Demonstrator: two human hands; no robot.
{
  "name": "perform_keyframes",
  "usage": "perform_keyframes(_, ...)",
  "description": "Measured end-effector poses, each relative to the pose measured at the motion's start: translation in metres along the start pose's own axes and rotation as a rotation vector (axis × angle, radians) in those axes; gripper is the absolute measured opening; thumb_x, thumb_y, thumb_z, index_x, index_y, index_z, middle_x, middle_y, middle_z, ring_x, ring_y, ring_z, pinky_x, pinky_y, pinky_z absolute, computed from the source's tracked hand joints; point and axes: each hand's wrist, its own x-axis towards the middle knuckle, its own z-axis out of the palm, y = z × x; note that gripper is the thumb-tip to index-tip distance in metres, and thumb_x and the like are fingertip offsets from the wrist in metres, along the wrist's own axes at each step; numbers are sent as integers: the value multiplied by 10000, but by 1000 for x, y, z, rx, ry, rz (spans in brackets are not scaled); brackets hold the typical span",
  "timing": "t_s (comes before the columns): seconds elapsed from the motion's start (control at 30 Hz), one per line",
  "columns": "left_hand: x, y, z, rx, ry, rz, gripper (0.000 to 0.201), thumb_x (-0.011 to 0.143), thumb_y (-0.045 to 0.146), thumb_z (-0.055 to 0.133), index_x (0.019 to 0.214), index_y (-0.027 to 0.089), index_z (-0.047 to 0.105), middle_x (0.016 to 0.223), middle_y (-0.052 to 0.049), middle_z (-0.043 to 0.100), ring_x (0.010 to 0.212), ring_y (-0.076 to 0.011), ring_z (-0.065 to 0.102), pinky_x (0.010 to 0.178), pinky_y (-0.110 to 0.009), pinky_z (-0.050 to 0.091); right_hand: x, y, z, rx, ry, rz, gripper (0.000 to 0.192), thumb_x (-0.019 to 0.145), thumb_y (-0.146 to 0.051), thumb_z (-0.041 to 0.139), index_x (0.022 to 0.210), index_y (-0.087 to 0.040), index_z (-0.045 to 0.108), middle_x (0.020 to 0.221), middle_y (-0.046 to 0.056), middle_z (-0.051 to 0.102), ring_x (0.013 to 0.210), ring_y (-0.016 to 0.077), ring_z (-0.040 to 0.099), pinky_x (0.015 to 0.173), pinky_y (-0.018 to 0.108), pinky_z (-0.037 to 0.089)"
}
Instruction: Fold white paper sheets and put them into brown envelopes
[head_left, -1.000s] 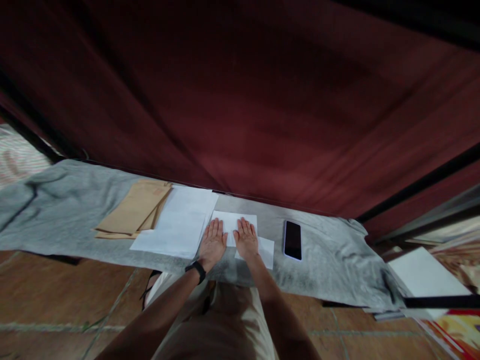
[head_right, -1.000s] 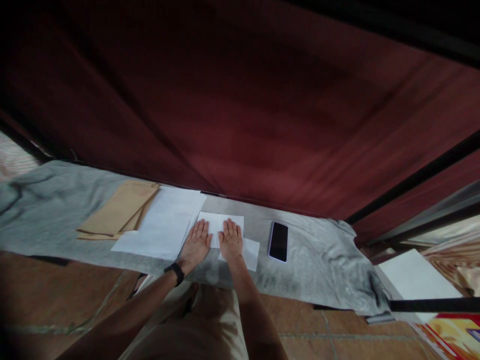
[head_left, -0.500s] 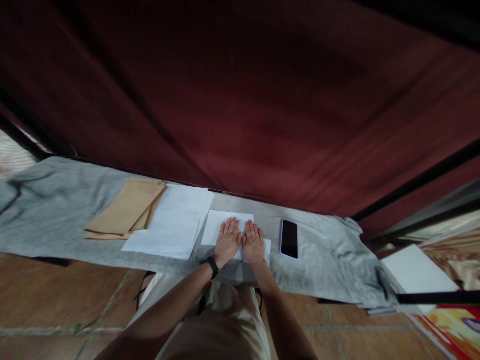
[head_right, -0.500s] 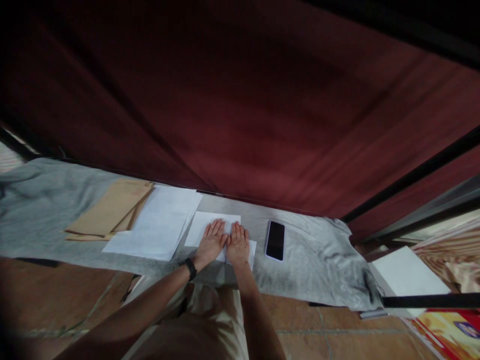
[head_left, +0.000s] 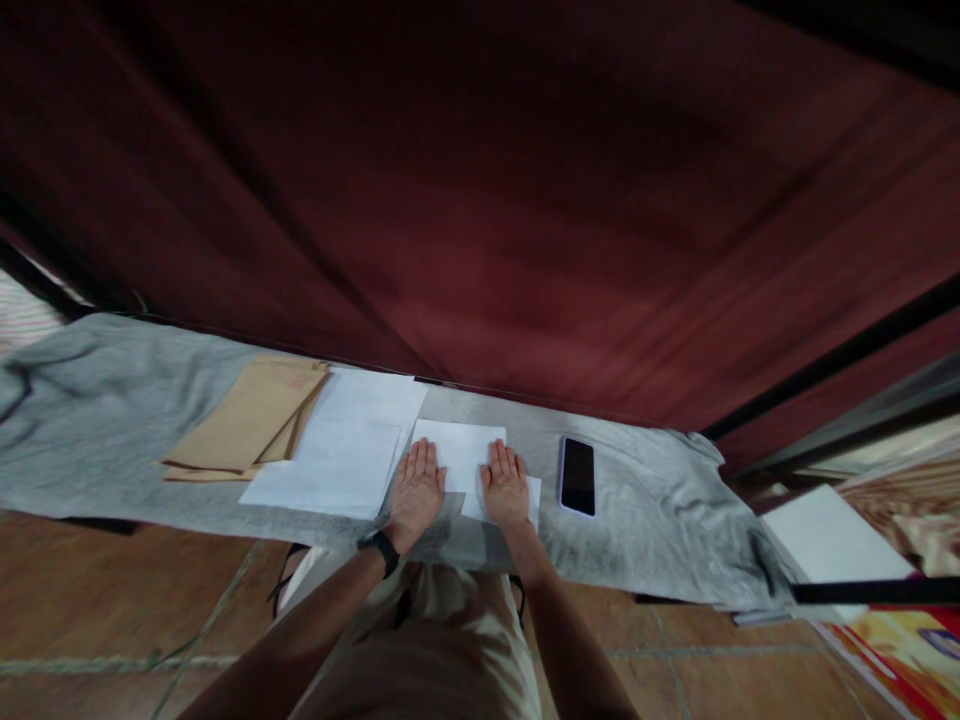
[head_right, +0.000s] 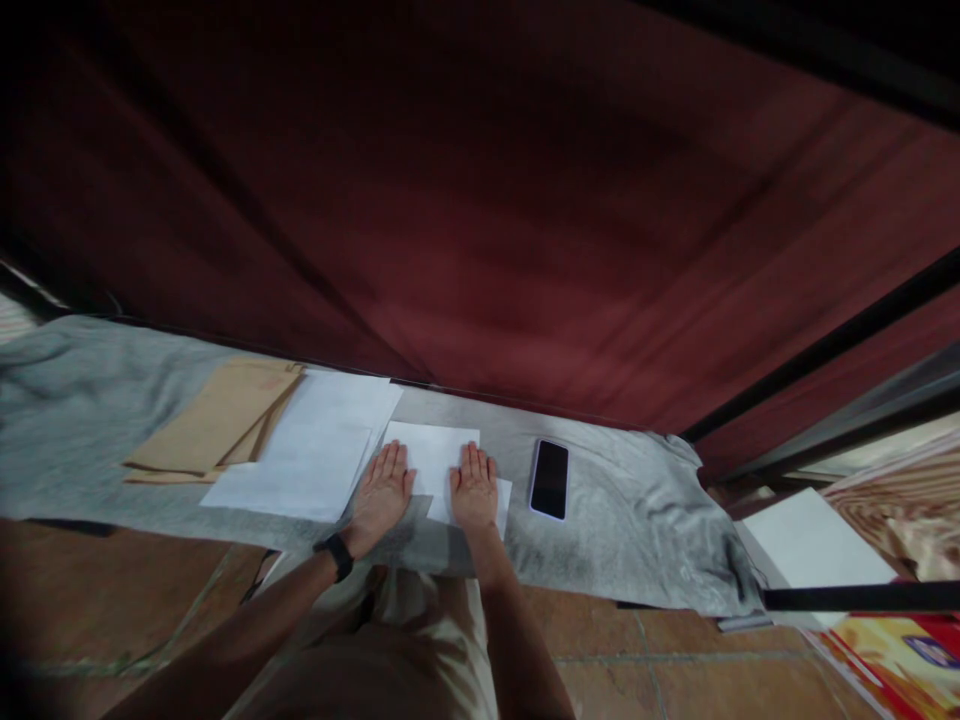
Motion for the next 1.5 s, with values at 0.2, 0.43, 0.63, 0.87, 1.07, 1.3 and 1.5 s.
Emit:
perform_keyframes(0.2, -22, -15, -6, -175, -24, -91, 545, 938, 209, 421, 1456, 49, 486, 1610, -214, 375, 1517, -313, 317, 1226, -481, 309, 0, 0, -2, 7, -23, 2, 526, 1064, -298, 365, 1554, -111, 397, 1574, 148, 444, 1468, 272, 405, 1212, 480, 270)
perform_keyframes(0.43, 2, -32, -7, -524, -41, -367, 551, 836, 225, 544, 1372, 99, 533, 1334, -204, 634, 1045, -251, 695, 917, -402, 575, 0, -1, -4, 0, -28, 5, 524, 1059, -286, 385, 1548, -99, 403, 1568, 156, 451, 1466, 274, 409, 1210, 474, 267)
perform_keyframes(0.63, 18, -38, -27, -786, 17, -545, 559, 716, 228, 621, 1266, 132, 584, 809, -19, 682, 662, -169, 640, 607, -277, 518, -1, -3, -5, -12, -16, 7, 514, 1053, -277, 389, 1532, -98, 433, 1553, 151, 477, 1456, 274, 425, 1211, 467, 269)
perform_keyframes(0.87, 12, -28, -60, -1186, -127, -675, 206, 599, 271, 708, 763, 175, 631, 548, 47, 575, 455, -123, 542, 420, -216, 379, 1, -1, -14, 44, 8, -10, 479, 1040, -251, 390, 1485, -113, 503, 1518, 146, 527, 1426, 261, 462, 1210, 479, 289)
perform_keyframes(1.07, -10, -26, -76, -1313, -68, -766, 287, 607, 323, 742, 744, 212, 516, 608, 47, 603, 569, -171, 673, 563, -304, 576, -17, -27, -34, 238, -30, -150, 583, 976, -189, 421, 1557, -153, 391, 1581, 107, 456, 1483, 218, 381, 1237, 472, 289)
perform_keyframes(1.3, -58, 10, -80, -1536, -187, -766, 455, 552, 354, 796, 944, 183, 642, 951, -75, 752, 840, -259, 725, 778, -428, 632, -45, -71, -38, 364, -100, -295, 715, 872, -71, 473, 1570, -185, 376, 1569, 90, 476, 1475, 214, 389, 1265, 485, 261)
perform_keyframes(1.5, -89, 33, -85, -1648, -341, -712, 354, 640, 427, 807, 885, 214, 666, 922, -64, 744, 847, -240, 729, 833, -415, 609, -51, -56, -40, 536, -117, -267, 558, 886, -86, 506, 1408, -254, 608, 1455, 55, 605, 1418, 220, 468, 1234, 476, 340)
